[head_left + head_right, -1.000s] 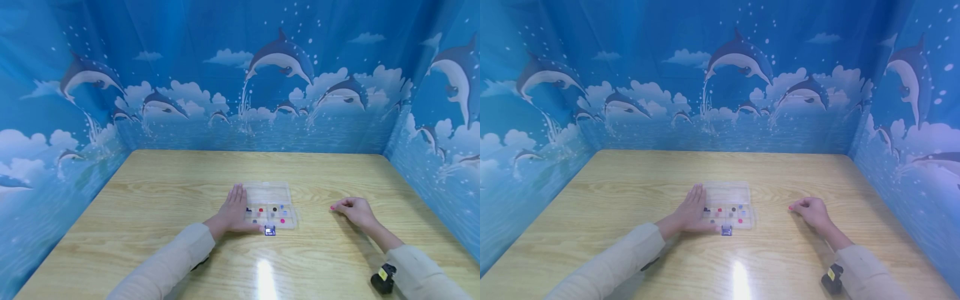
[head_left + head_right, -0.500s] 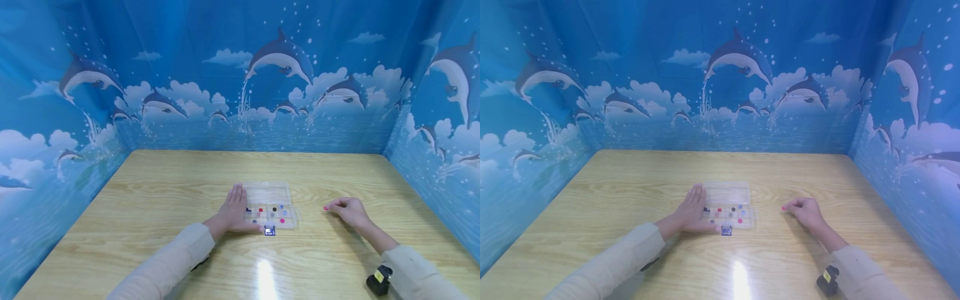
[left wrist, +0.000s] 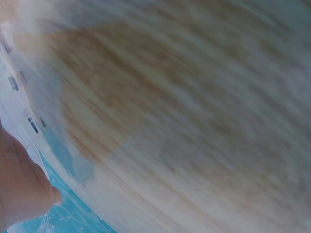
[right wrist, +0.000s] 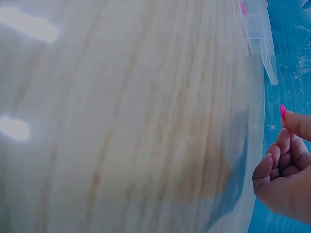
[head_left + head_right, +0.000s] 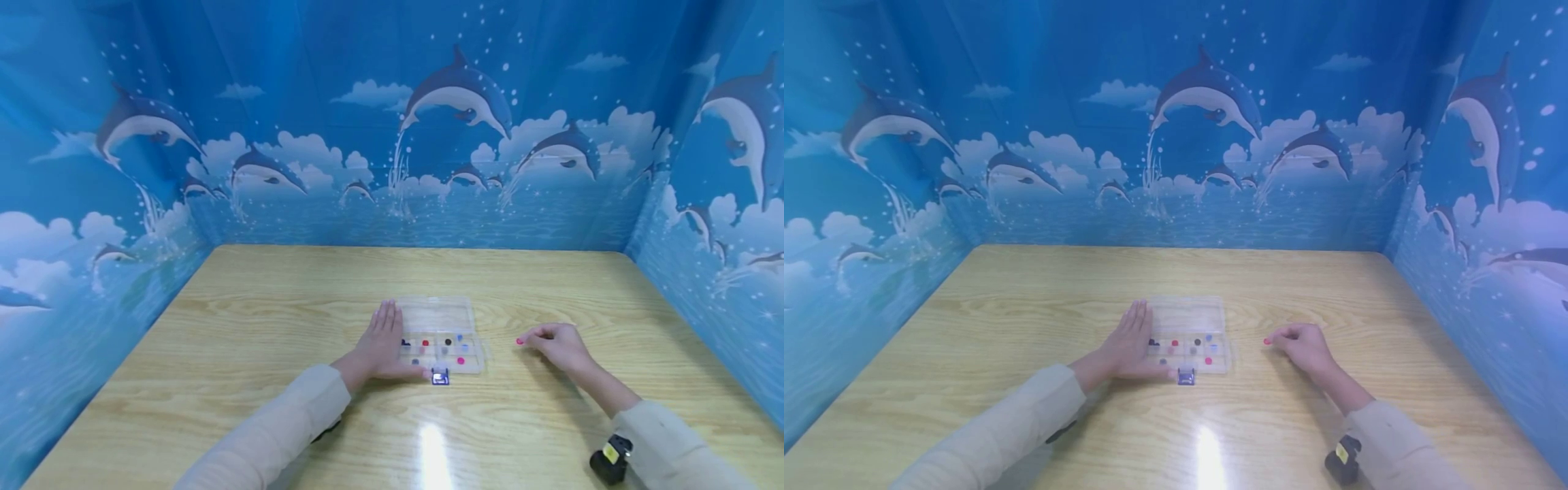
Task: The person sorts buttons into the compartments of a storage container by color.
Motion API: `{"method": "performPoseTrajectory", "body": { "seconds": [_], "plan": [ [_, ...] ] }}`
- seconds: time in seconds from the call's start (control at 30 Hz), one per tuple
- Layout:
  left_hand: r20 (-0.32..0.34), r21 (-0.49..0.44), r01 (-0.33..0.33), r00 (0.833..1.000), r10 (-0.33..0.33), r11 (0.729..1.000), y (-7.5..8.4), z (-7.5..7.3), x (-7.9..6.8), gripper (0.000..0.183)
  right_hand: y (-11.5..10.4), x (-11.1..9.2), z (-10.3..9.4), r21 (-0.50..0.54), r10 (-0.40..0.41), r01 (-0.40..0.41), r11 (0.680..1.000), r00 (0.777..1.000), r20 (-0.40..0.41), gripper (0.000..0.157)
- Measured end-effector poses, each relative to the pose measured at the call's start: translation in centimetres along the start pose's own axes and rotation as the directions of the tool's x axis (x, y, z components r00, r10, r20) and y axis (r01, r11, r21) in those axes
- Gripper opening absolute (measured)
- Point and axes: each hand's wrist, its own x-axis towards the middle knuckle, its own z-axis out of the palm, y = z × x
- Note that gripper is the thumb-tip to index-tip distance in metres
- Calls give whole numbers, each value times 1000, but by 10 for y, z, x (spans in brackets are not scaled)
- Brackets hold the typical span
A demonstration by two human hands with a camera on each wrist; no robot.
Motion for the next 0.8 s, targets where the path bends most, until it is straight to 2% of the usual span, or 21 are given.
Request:
{"method": "performPoseTrajectory", "body": {
  "seconds": [0.23, 0.53, 0.8],
  "plan": [
    [-3, 9, -3, 1000, 3, 1000, -1, 1, 0, 128, -4, -1, 6, 15, 12, -13, 1000, 1000, 14, 20],
    [3, 22, 2, 1000, -2, 1000, 0, 0, 0, 128, -11, -3, 15, 56, -24, 22, 998, 999, 33, 17],
    [-1, 12, 1, 1000, -1, 1000, 1, -1, 0, 128, -21, -4, 24, 92, 4, -9, 996, 998, 60, 18]
  ]
}}
